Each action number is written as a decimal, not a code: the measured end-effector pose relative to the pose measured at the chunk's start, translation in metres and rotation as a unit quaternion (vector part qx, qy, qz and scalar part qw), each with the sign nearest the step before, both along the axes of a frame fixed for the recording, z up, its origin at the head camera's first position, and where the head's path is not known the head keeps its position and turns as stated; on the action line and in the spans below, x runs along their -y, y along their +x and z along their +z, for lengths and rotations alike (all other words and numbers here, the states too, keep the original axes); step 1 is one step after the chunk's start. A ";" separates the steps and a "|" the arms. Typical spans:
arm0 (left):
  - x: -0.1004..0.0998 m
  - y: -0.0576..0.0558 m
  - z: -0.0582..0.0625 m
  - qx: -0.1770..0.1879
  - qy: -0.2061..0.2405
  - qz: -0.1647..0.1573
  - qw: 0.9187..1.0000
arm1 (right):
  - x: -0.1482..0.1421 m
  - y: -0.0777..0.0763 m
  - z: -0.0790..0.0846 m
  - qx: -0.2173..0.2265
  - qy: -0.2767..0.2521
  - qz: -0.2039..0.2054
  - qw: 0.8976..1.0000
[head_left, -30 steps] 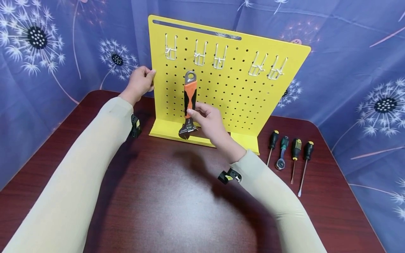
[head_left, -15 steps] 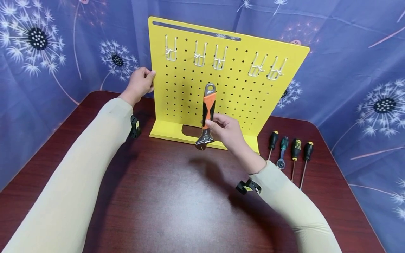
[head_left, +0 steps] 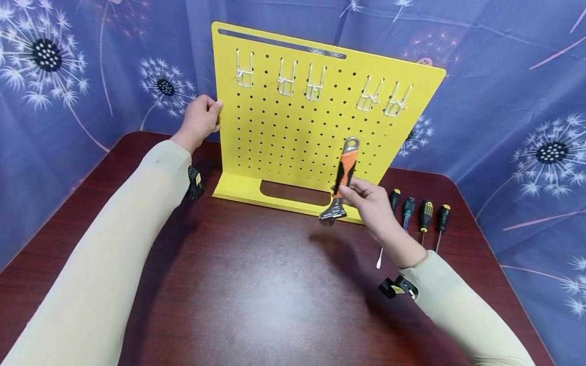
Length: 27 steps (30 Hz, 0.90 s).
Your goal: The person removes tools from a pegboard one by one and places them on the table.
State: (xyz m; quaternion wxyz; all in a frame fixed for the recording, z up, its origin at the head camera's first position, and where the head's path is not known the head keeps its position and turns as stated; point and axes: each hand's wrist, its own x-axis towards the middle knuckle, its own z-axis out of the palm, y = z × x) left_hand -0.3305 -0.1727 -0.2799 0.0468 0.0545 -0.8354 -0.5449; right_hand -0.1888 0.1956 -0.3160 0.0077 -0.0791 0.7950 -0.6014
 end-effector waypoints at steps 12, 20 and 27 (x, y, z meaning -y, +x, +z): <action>0.006 0.001 0.001 0.002 0.007 -0.002 1.000 | -0.074 0.006 0.009 0.052 -0.047 -0.051 0.996; 0.008 0.005 0.003 0.005 0.004 -0.013 1.000 | -0.124 -0.002 0.006 0.126 -0.061 -0.078 0.987; 0.012 0.004 0.004 0.010 0.007 -0.017 1.000 | -0.157 -0.002 0.003 0.158 -0.102 -0.105 0.977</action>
